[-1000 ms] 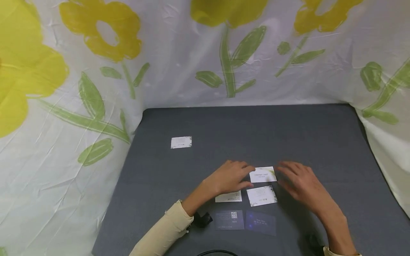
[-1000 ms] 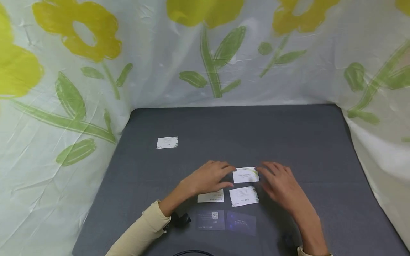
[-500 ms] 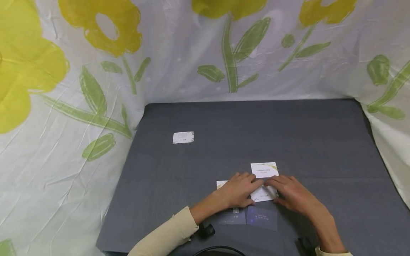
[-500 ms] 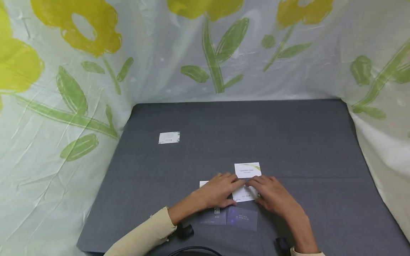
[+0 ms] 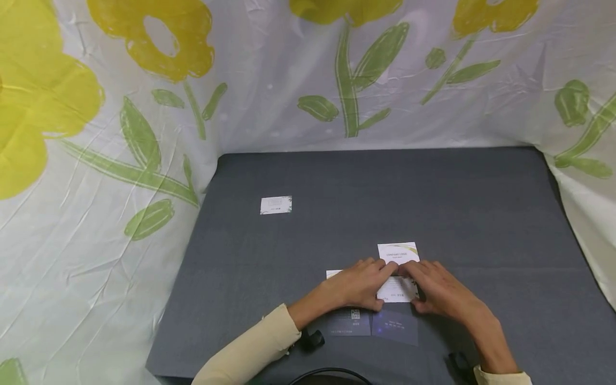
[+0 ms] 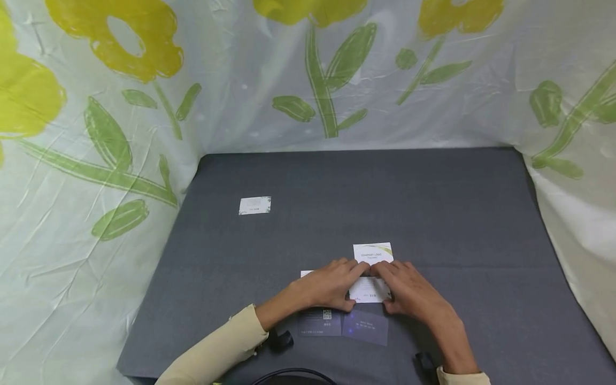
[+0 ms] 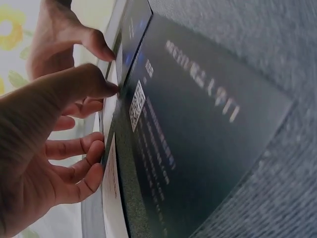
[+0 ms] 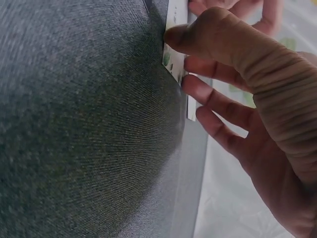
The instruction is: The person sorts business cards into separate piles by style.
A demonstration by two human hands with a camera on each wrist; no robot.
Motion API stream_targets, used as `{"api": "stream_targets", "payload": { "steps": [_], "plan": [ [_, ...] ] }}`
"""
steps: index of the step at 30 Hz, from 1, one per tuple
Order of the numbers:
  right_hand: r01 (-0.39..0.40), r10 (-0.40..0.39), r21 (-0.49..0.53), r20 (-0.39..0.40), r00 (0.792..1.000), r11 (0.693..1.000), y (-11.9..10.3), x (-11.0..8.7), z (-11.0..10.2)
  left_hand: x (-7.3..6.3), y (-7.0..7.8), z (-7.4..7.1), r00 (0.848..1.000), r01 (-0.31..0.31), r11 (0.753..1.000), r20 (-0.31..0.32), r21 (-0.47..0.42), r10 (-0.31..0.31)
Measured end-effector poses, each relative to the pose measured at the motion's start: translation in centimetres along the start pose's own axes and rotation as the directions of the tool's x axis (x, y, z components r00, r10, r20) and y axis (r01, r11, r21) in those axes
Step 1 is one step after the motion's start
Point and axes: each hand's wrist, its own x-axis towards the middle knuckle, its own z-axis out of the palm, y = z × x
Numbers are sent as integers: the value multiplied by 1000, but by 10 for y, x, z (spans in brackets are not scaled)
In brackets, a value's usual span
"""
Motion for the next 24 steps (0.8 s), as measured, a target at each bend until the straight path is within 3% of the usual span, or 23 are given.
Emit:
{"api": "stream_targets", "payload": {
  "steps": [5, 8, 15, 18, 21, 24],
  "plan": [
    [-6, 6, -12, -16, 1000, 1000, -3, 1, -4, 3, -3, -3, 1000, -21, 999, -3, -24, 21],
    [-22, 22, 1, -19, 1000, 1000, -7, 5, -19, 4, -8, -16, 998, -63, 997, -8, -50, 63],
    [14, -16, -20, -82, 997, 1000, -15, 24, -80, 2, -15, -93, 987, -150, 980, -78, -131, 141],
    [39, -44, -50, -96, 994, 998, -17, 31, -94, -1, -14, -114, 986, -151, 982, -83, -117, 142],
    [51, -56, -61, -94, 994, 997, -19, 35, -98, -2, -15, -121, 988, -146, 983, -71, -110, 139],
    [40, -44, -45, -84, 996, 998, -20, 37, -94, -3, -18, -117, 990, -138, 984, -52, -111, 133]
  ]
}}
